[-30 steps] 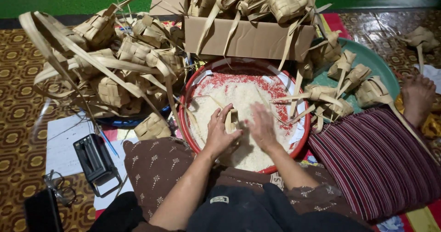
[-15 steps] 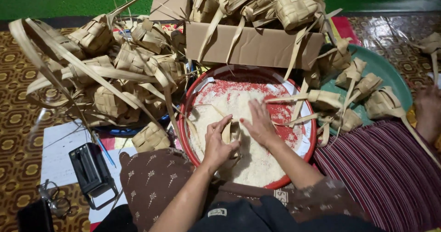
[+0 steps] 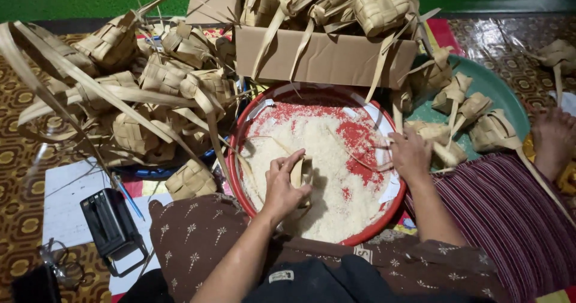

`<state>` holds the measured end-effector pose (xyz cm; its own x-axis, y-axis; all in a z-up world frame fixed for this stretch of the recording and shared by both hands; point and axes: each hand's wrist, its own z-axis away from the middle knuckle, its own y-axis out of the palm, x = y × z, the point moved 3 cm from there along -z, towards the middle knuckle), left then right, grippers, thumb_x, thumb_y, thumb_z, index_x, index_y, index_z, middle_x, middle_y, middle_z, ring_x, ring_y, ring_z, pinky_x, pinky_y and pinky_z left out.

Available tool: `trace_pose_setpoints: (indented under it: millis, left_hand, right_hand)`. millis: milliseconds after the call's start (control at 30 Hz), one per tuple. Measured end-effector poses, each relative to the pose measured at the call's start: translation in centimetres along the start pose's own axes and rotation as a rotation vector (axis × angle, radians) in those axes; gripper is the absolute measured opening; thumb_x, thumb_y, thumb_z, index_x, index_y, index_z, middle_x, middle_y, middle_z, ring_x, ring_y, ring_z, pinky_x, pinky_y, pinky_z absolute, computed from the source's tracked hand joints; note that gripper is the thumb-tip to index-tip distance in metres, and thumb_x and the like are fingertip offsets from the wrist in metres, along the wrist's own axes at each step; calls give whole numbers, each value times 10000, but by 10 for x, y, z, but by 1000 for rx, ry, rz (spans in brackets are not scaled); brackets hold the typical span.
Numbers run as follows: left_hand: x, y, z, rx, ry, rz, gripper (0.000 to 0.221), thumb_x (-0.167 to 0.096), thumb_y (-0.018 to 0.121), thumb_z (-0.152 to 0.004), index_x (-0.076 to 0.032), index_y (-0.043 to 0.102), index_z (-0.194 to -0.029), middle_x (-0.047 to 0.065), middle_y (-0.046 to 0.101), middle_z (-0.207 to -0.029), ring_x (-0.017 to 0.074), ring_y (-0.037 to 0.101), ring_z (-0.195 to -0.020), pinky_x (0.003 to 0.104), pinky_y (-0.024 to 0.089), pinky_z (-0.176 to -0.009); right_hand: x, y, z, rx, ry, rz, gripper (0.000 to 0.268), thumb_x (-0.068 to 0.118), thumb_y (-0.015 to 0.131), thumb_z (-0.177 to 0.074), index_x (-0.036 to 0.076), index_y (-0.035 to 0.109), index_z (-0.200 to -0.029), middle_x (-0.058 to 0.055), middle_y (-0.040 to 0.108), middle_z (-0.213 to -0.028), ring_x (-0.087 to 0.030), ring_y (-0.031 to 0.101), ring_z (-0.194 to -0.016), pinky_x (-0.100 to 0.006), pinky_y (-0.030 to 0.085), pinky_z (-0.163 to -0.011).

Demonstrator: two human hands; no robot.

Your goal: Filling woven palm leaf pouches (ketupat) with raw rice from a tray by hand.

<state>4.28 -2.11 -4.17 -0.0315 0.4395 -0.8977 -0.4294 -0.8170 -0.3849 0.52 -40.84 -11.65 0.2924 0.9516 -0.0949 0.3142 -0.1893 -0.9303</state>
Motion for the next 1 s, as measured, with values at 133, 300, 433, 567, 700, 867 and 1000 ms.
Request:
trace_pose_setpoints:
  millis: [133, 300, 433, 567, 700, 867, 1000]
  left_hand:
    - [7, 1, -2, -48, 20, 39, 838, -117, 783, -619, -344, 599, -1404, 105, 493, -1286, 395, 462, -1306, 450, 342, -1136]
    - [-13, -12, 11, -88, -37, 181, 846, 0, 783, -602, -291, 648, -1384, 163, 488, -1271, 434, 474, -1294, 476, 363, -1136]
    - [-14, -16, 16, -142, -16, 214, 845, 7, 770, -583, -284, 663, -1368, 172, 504, -1224, 450, 503, -1291, 472, 399, -1124]
    - [-17, -21, 16, -156, -23, 243, 839, -3, 759, -590, -274, 655, -1377, 194, 498, -1231, 447, 502, -1299, 446, 400, -1124]
    - [-15, -22, 12, -135, -92, 300, 828, -8, 750, -593, -288, 665, -1368, 174, 497, -1232, 394, 516, -1295, 435, 392, -1128]
    - [-15, -31, 6, -151, -111, 333, 825, -15, 746, -605, -289, 654, -1378, 161, 493, -1246, 378, 503, -1313, 424, 411, -1119]
    - [-16, -43, 8, -179, -122, 397, 828, -12, 747, -614, -265, 641, -1395, 173, 478, -1282, 380, 481, -1330, 439, 430, -1105]
  right_hand:
    - [-18, 15, -3, 441, 187, -68, 513, 357, 623, -800, 468, 628, -1301, -7, 640, -1263, -348, 587, -1235, -709, 332, -1041]
    - [17, -25, -36, 81, 10, -710, 580, 138, 712, -607, 273, 711, -1171, -61, 531, -1482, -343, 470, -1383, -518, 330, -1171]
    - [69, -13, -77, 108, 42, -1074, 429, 153, 595, -776, 216, 750, -1171, -91, 644, -1320, -283, 548, -1328, -417, 441, -1080]
    - [93, 86, -109, 66, -153, -554, 521, 285, 628, -945, 59, 564, -1410, -262, 657, -1258, -427, 607, -1203, -547, 451, -1061]
    - [159, 70, -95, 109, -336, -456, 788, 309, 641, -914, 39, 336, -1589, -309, 526, -1421, -503, 487, -1324, -605, 354, -1125]
    - [216, -31, -56, 280, -567, -881, 670, 450, 528, -973, 95, 436, -1533, -272, 521, -1453, -485, 427, -1385, -571, 288, -1190]
    - [227, -77, -61, 395, -632, -1096, 624, 538, 486, -978, 59, 606, -1360, -227, 600, -1399, -444, 502, -1346, -544, 355, -1164]
